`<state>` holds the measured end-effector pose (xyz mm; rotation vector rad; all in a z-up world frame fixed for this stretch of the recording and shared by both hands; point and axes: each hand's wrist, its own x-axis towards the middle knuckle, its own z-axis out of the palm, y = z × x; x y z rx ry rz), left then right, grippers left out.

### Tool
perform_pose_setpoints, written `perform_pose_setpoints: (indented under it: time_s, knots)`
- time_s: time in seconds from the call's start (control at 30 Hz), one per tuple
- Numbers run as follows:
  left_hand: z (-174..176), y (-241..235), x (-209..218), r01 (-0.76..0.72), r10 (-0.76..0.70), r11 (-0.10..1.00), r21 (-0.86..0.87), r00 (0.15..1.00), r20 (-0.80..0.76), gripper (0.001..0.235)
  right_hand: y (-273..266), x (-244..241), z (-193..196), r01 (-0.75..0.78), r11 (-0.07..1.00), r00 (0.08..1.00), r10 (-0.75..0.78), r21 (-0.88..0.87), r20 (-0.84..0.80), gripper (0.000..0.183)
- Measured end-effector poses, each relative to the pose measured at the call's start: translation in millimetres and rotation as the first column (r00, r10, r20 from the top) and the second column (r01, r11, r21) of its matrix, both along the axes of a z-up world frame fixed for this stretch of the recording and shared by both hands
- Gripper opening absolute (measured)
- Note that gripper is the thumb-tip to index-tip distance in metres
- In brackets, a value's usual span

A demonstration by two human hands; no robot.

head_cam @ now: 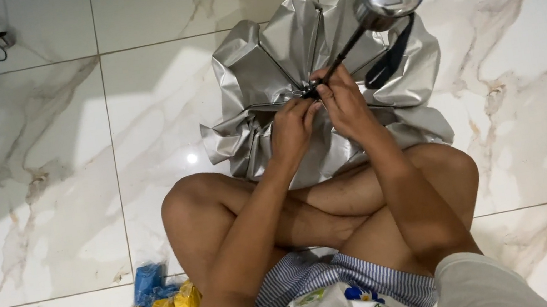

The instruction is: The person sits on the floor and removes a yellow umbrella from its plastic packaging. They open the umbrella to reveal a silver interior and then proceed to fold the canopy and ribs inward, collapsing the umbrella into a compact form.

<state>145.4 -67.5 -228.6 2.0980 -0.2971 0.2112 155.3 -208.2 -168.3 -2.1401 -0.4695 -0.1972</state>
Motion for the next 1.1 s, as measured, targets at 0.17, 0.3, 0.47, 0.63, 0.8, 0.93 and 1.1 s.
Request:
perform_pose_setpoints:
  time_s: [0.17,0.3,0.47,0.63,0.8,0.93,1.1]
  knots:
    - [-1,3,2,-0.010,0.010,1.000,0.004,1.000,-0.006,0.014,3,3,-13,-0.048,0.998,0.998,0.049,-0.028,0.035,0.029]
    - [23,8,-5,0.034,-0.024,0.996,0.086,0.994,-0.111,0.015,1,12,-16,0.030,0.999,0.999,-0.029,-0.038,0.019,0.028]
    - [48,18,-18,0.058,-0.025,0.968,0.245,0.990,-0.136,0.018,-15,27,-27,0.124,0.992,0.988,-0.123,-0.011,0.090,0.024]
    - [72,27,-27,0.119,-0.037,0.912,0.393,0.977,-0.210,0.015,-31,30,-45,0.236,0.971,0.965,-0.231,-0.033,0.122,0.025]
    - [103,38,-32,0.171,-0.085,0.906,0.387,0.969,-0.231,0.026,-39,33,-54,0.336,0.940,0.928,-0.340,0.049,0.152,0.024]
    - [95,42,-32,0.079,-0.044,0.941,0.330,0.993,-0.114,0.031,-32,28,-37,0.323,0.945,0.932,-0.327,0.054,0.155,0.023]
    - [89,49,-23,-0.118,0.142,0.963,0.242,0.986,-0.085,0.017,-27,27,-40,0.308,0.949,0.926,-0.314,0.061,0.207,0.019]
